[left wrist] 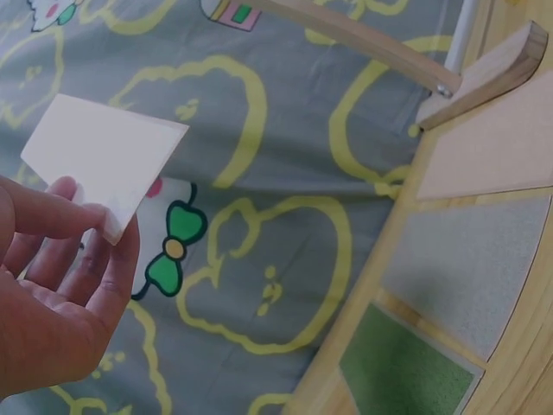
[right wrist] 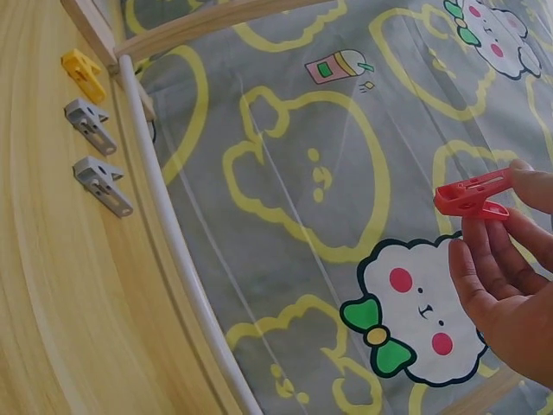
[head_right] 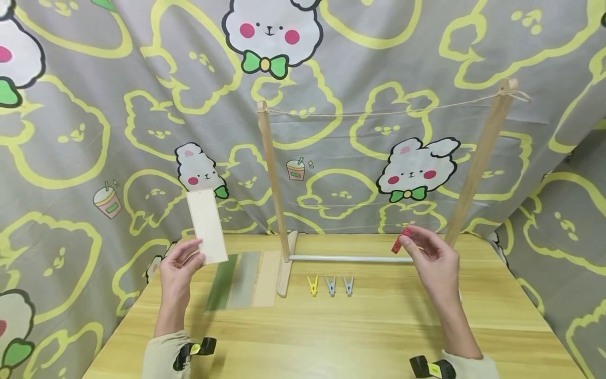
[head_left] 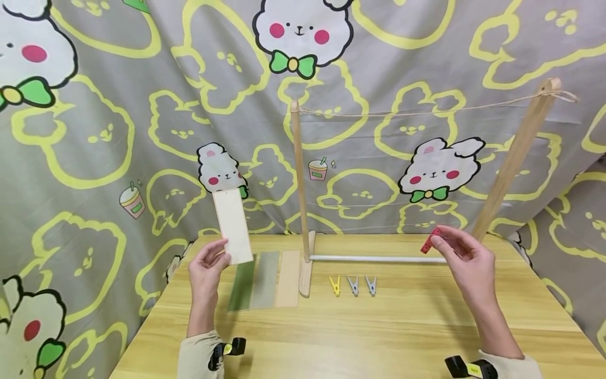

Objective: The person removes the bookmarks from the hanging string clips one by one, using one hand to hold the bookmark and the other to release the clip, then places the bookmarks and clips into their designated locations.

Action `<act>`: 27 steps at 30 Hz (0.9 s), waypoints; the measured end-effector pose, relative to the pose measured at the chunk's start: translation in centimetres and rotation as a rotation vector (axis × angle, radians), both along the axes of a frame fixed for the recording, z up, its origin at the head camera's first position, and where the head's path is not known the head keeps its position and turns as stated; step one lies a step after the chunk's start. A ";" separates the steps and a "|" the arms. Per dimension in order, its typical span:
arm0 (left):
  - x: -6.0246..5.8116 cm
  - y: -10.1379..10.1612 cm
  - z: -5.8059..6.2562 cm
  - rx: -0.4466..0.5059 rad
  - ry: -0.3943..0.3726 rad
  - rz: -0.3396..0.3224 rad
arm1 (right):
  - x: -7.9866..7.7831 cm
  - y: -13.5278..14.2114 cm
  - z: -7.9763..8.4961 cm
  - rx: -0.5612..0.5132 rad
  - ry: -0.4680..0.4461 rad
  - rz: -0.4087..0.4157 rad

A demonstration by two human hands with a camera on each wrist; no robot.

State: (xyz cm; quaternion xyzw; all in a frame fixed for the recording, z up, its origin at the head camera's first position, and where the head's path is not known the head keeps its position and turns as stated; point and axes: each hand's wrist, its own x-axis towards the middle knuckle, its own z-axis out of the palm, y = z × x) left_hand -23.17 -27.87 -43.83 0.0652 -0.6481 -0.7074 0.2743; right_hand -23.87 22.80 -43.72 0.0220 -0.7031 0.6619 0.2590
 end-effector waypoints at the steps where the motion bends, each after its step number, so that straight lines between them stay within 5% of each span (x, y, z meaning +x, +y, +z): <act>1: 0.0 -0.1 -0.1 0.002 -0.002 0.002 | -0.1 0.0 -0.1 0.006 -0.001 -0.001; 27: -0.1 -2.0 -1.1 0.074 -0.115 0.007 | -1.6 -0.7 -2.4 0.148 -0.022 0.000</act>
